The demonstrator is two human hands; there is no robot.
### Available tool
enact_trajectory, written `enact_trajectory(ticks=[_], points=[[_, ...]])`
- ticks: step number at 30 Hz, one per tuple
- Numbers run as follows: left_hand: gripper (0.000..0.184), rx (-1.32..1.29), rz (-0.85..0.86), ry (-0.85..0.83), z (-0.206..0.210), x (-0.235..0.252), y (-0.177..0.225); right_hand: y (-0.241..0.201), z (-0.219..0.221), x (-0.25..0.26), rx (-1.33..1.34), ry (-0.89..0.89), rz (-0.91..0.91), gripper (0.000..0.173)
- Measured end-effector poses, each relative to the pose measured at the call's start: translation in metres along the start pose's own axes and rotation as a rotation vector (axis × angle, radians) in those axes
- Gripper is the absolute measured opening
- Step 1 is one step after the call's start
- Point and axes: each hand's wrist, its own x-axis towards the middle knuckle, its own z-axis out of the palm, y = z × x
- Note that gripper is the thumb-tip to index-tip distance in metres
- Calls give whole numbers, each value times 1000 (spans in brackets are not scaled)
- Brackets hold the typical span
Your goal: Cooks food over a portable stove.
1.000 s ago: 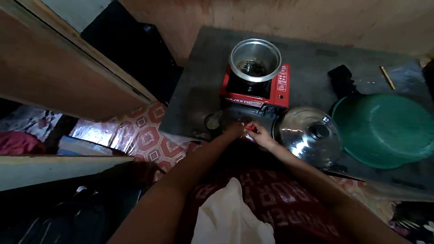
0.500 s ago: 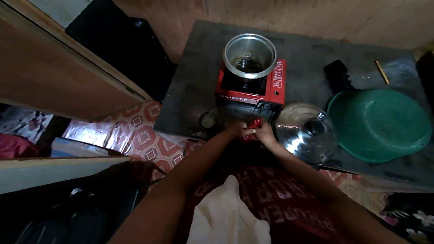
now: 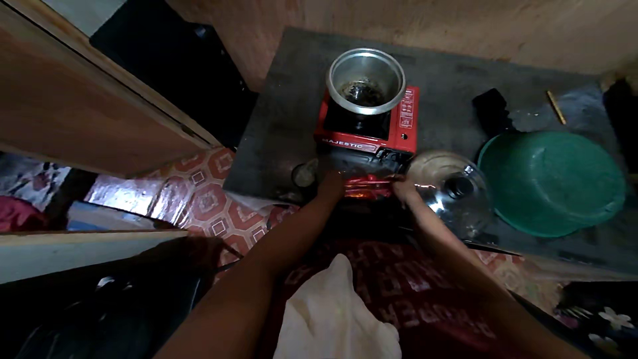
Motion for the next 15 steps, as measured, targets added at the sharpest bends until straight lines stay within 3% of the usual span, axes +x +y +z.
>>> enact_trajectory(ticks=[2,4,6,8,12,14,15], points=[[48,-86,-34,-39,-2,6,-6,-11,-8,-8,-96,-116,-140,29],[44,-182,-83,-53,-3,11,-13,-20,-8,-16,-216,-149,-411,23],[40,-327,-145,-56,-4,16,-15,-25,2,-22,-356,-213,-568,18],[37,-545,-196,-28,1,24,-19,-26,15,-20,-542,-282,-567,27],[34,-914,-192,25,4,31,-22,-30,28,-1,-772,-204,-541,31],[32,-893,-145,35,3,25,-22,-40,28,3,-819,-237,-497,36],[32,-730,-83,20,0,21,-19,-42,28,5,-830,-266,-474,42]])
